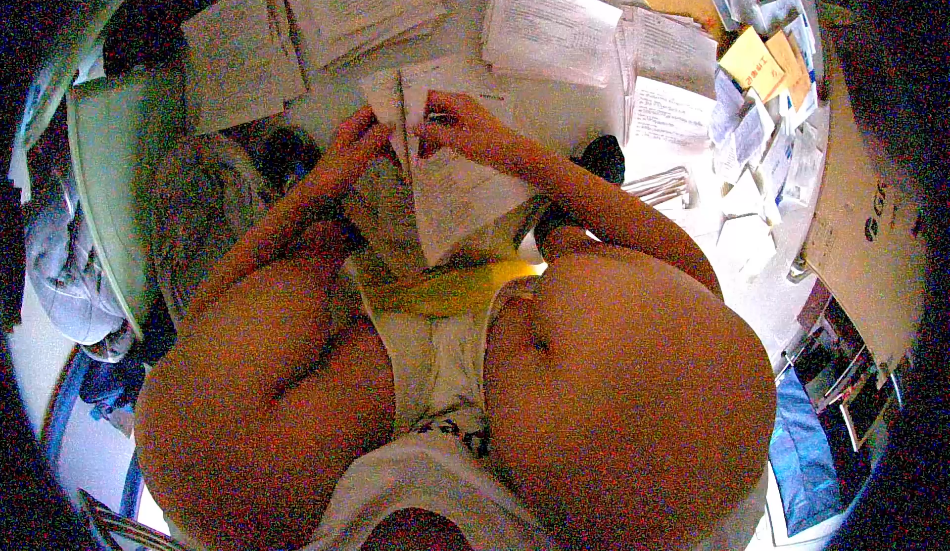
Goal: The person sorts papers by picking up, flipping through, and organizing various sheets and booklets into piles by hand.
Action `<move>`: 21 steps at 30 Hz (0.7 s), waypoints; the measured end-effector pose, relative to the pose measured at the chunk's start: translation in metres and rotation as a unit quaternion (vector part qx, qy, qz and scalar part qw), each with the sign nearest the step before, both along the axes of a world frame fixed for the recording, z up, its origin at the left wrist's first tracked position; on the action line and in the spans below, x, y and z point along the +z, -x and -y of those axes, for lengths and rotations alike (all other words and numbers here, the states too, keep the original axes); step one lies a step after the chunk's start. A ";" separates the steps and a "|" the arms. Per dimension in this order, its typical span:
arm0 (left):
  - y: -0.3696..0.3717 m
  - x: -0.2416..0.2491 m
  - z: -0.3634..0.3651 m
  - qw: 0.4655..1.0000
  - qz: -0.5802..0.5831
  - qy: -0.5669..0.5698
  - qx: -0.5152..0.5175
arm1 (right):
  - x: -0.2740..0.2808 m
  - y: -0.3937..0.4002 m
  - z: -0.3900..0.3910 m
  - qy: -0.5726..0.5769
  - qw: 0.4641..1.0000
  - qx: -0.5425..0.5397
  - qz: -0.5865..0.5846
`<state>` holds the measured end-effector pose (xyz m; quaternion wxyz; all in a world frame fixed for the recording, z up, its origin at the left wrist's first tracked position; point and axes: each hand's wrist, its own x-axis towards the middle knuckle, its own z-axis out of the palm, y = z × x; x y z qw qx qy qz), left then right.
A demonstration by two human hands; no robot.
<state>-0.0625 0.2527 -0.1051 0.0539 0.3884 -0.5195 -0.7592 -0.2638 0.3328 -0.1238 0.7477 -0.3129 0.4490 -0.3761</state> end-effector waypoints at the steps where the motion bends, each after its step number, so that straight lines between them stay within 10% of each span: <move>1: -0.004 -0.004 0.001 0.998 0.060 0.014 0.007 | -0.005 0.005 -0.004 0.000 1.000 0.000 0.000; 5: -0.037 -0.044 0.003 0.982 0.066 0.094 0.151 | -0.026 0.060 -0.031 -0.120 0.981 -0.132 0.076; 7: -0.064 -0.098 0.012 0.969 0.095 -0.083 0.215 | -0.054 0.097 -0.050 -0.109 0.981 -0.158 0.004; 10: -0.040 -0.039 0.011 0.948 0.092 -0.066 0.298 | -0.046 0.123 -0.054 -0.140 0.958 -0.250 0.006; 13: -0.043 -0.053 0.013 0.951 0.090 0.079 0.285 | 0.021 0.112 -0.032 -0.084 0.954 -0.286 0.026; 21: -0.049 -0.064 0.015 0.926 0.216 0.168 0.260 | -0.041 0.167 -0.054 -0.087 0.948 -0.307 -0.009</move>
